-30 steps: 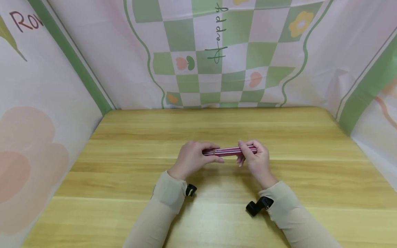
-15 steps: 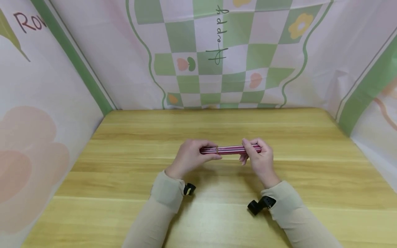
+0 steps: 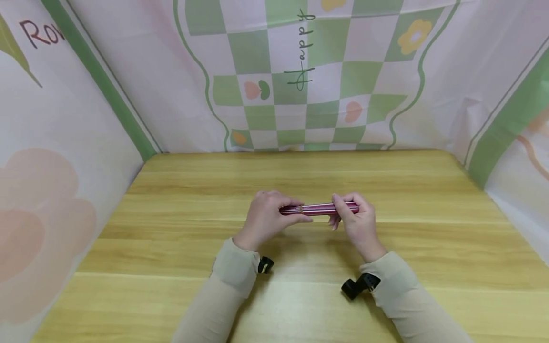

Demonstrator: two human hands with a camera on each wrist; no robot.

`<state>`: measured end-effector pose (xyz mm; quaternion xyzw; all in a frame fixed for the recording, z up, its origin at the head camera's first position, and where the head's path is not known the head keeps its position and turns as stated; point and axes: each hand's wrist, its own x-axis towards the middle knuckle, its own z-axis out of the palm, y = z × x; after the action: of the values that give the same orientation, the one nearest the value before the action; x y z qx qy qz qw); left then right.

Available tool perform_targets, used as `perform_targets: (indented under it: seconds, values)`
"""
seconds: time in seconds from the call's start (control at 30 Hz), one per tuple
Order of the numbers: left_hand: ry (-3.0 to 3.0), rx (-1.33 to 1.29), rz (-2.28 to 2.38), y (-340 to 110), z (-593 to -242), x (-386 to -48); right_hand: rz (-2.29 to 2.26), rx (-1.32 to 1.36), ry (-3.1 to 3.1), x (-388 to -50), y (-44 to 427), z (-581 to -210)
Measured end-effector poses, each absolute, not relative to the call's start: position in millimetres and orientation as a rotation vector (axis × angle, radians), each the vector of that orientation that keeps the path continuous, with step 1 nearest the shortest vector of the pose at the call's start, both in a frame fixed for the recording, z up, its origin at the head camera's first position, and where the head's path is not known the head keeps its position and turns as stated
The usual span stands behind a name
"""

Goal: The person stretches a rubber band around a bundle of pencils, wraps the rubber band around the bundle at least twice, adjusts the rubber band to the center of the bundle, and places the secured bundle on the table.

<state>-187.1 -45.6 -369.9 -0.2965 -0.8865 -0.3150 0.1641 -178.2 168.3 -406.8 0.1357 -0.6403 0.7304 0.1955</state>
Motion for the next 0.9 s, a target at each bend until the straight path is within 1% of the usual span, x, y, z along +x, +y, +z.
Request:
perform_targets:
  seconds: [0.4,0.67,0.9]
  values:
    - [-2.555,-0.804,-0.874,-42.2,-370.2,-185.2,2.043,0.365,-1.834,-177.2,166.9,-407.0]
    - [-2.581,-0.886,-0.879,-42.9,-369.1,-186.2,2.033,0.347,-1.833,-176.6,167.7,-405.0]
    - [-2.673,-0.933,-0.928,-52.9,-363.6,-187.9,2.001,0.437,-1.835,-177.5,170.2,-402.2]
